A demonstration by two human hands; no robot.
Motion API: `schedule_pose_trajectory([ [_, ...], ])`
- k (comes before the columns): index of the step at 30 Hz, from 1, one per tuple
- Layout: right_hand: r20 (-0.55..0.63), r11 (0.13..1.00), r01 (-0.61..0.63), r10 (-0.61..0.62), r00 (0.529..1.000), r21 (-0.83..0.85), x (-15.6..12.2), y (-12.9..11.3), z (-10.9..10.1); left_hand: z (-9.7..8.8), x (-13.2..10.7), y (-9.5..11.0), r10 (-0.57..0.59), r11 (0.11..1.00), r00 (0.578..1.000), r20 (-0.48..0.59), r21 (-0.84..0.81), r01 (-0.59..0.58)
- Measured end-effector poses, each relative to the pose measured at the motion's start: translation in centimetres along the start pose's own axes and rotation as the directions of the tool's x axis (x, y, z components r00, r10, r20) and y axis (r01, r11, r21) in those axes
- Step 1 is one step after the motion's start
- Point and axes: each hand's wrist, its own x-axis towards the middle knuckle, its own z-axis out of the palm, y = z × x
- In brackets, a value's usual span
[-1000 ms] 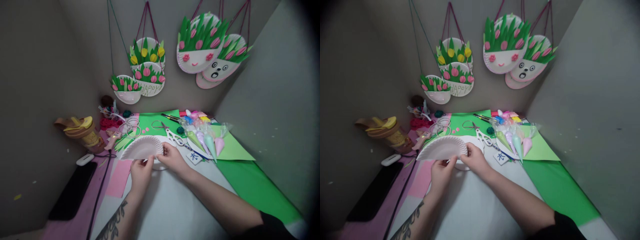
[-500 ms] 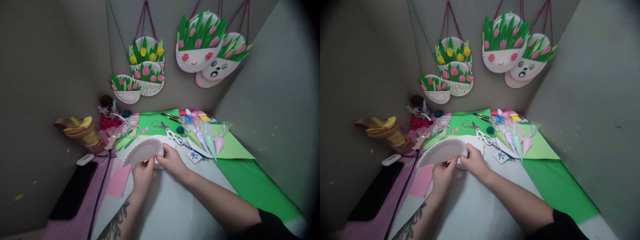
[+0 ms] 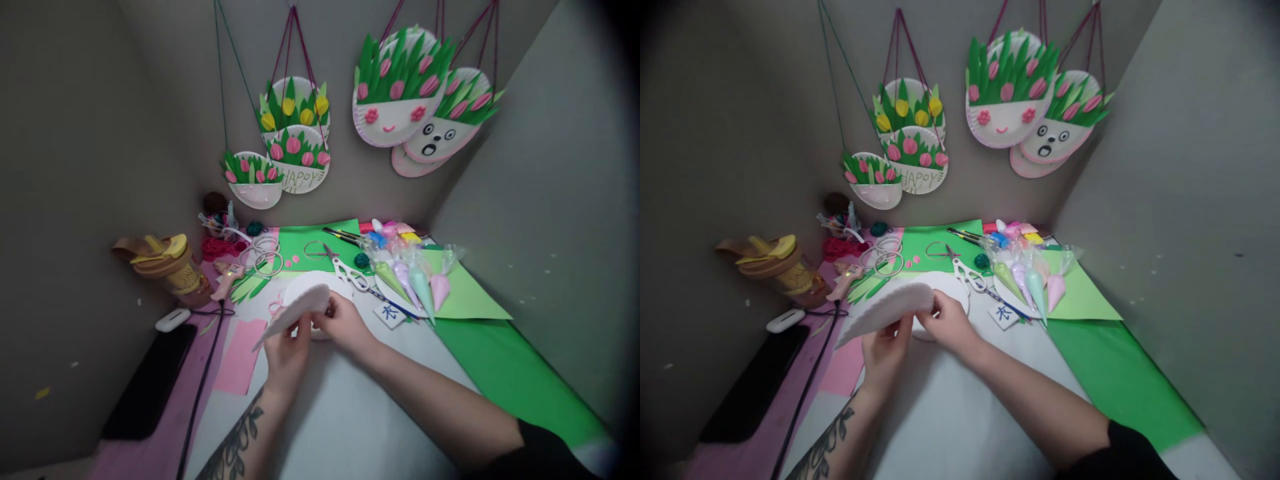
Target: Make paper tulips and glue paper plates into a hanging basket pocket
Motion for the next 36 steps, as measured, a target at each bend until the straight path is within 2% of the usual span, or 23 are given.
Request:
schedule_pose_trajectory([
  [2, 0.004, 0.991, 0.044, -0.043, 0.999, -0.123, 0.2, -0.5, -0.4, 0.0, 0.2, -0.6, -0.002, 1.000, 1.000, -0.012, 0.001, 0.002],
  [3, 0.004, 0.979, 0.069, -0.069, 0.998, -0.191, 0.2, -0.7, -0.6, 0.0, 0.3, -0.8, 0.032, 0.999, 0.999, -0.021, 0.001, -0.032],
  [6, -0.007, 0.937, 0.104, -0.113, 0.994, -0.332, 0.0, -1.2, -1.0, 0.0, 0.4, -0.9, 0.210, 0.977, 0.976, -0.055, 0.051, -0.207],
  [9, -0.034, 0.934, 0.092, -0.111, 0.993, -0.346, -0.5, -1.2, -0.9, -0.3, 0.4, -0.2, 0.388, 0.914, 0.920, -0.047, 0.151, -0.378],
  [11, -0.049, 0.940, 0.076, -0.098, 0.994, -0.332, -0.6, -1.1, -0.7, -0.4, 0.5, 0.1, 0.453, 0.879, 0.891, -0.032, 0.181, -0.440],
  [14, -0.028, 0.935, 0.084, -0.100, 0.995, -0.344, -0.3, -1.2, -0.9, -0.5, 0.7, 0.1, 0.415, 0.897, 0.909, -0.041, 0.186, -0.401],
  [17, -0.026, 0.910, 0.131, -0.154, 0.988, -0.393, 0.1, -1.6, -1.3, -0.5, 0.9, -0.2, 0.388, 0.907, 0.921, -0.024, 0.185, -0.378],
  [19, -0.038, 0.885, 0.161, -0.196, 0.980, -0.436, 0.0, -1.7, -1.4, -0.6, 1.0, -0.2, 0.436, 0.884, 0.900, -0.010, 0.191, -0.426],
  [23, -0.058, 0.834, 0.192, -0.258, 0.964, -0.517, -0.5, -1.3, -1.2, -0.6, 0.9, 0.2, 0.517, 0.837, 0.854, -0.050, 0.238, -0.493],
  [24, -0.064, 0.831, 0.194, -0.264, 0.962, -0.522, -0.6, -1.2, -1.1, -0.6, 0.9, 0.2, 0.507, 0.842, 0.861, -0.048, 0.245, -0.482],
  [26, -0.054, 0.838, 0.201, -0.264, 0.963, -0.507, -0.5, -1.1, -1.2, -0.8, 1.0, 0.3, 0.437, 0.877, 0.899, -0.018, 0.231, -0.422],
  [29, 0.010, 0.844, 0.265, -0.295, 0.956, -0.466, 0.0, -1.4, -1.8, -1.0, 1.3, 0.1, 0.323, 0.927, 0.942, 0.089, 0.170, -0.333],
  [32, 0.073, 0.790, 0.365, -0.380, 0.922, -0.493, 0.3, -1.9, -2.4, -1.2, 1.4, 0.0, 0.303, 0.940, 0.937, 0.175, 0.105, -0.323],
  [36, 0.080, 0.672, 0.428, -0.483, 0.872, -0.605, 0.0, -1.6, -2.5, -1.1, 1.3, -0.1, 0.318, 0.940, 0.932, 0.174, 0.073, -0.334],
])
